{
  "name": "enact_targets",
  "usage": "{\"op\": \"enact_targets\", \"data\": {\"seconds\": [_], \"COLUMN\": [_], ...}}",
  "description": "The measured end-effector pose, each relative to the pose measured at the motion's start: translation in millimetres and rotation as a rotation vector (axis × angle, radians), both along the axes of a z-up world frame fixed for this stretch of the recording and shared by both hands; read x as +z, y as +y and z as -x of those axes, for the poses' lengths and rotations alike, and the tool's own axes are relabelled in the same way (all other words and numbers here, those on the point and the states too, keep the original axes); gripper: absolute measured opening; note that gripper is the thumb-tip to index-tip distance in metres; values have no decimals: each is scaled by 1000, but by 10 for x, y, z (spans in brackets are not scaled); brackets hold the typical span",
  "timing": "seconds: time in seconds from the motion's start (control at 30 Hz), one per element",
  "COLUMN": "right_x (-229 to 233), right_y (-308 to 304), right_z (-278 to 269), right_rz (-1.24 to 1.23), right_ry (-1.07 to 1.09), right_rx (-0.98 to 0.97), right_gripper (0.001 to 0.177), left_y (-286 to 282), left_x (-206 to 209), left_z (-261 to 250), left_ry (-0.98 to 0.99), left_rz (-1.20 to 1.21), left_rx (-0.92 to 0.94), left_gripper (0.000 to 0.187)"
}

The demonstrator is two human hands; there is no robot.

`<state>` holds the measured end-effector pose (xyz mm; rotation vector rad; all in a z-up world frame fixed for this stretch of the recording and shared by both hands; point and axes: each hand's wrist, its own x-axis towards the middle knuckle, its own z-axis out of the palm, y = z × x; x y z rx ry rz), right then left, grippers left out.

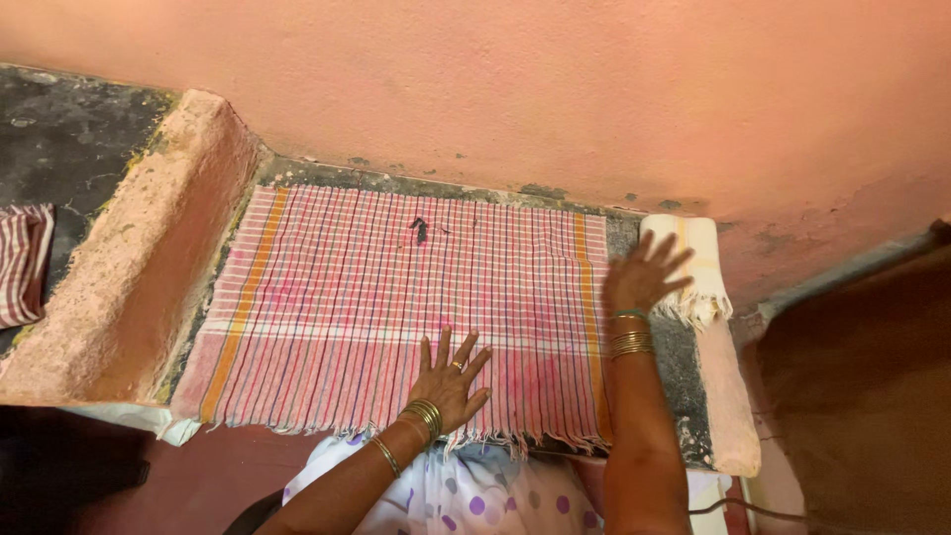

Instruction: The person folds a white and yellow checkered cloth on a stone slab, then folds a red and white checkered cloth. Both cloths are folded into compact rectangles and placed on the slab.

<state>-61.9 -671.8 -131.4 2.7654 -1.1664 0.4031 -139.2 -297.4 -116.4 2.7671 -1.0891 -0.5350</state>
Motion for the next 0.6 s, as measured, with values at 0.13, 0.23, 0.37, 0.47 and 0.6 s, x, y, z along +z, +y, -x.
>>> {"op": "enact_targets", "data": {"seconds": [0.13, 0.23, 0.37, 0.47, 0.6], "right_x": [-115, -192, -187, -238, -428], "right_y": [1328, 2125, 2044, 1319, 428], "right_z": [-272, -239, -348, -339, 23], "right_rz": [-108, -317, -369, -446, -397], "right_ry": [140, 325, 347, 295, 227], "right_rx": [490, 682, 561, 314, 118], "right_gripper": [79, 77, 74, 71, 73], "left_y": [8, 4, 20, 36, 55], "left_x": [-47, -58, -82, -99, -44], "left_z": [13, 1, -3, 20, 0], "left_ry": [3, 12, -15, -38, -15], "left_rz": [19, 27, 58, 69, 66], "left_rx": [-9, -19, -46, -57, -88], "left_gripper": [72, 73, 71, 71, 71]}}
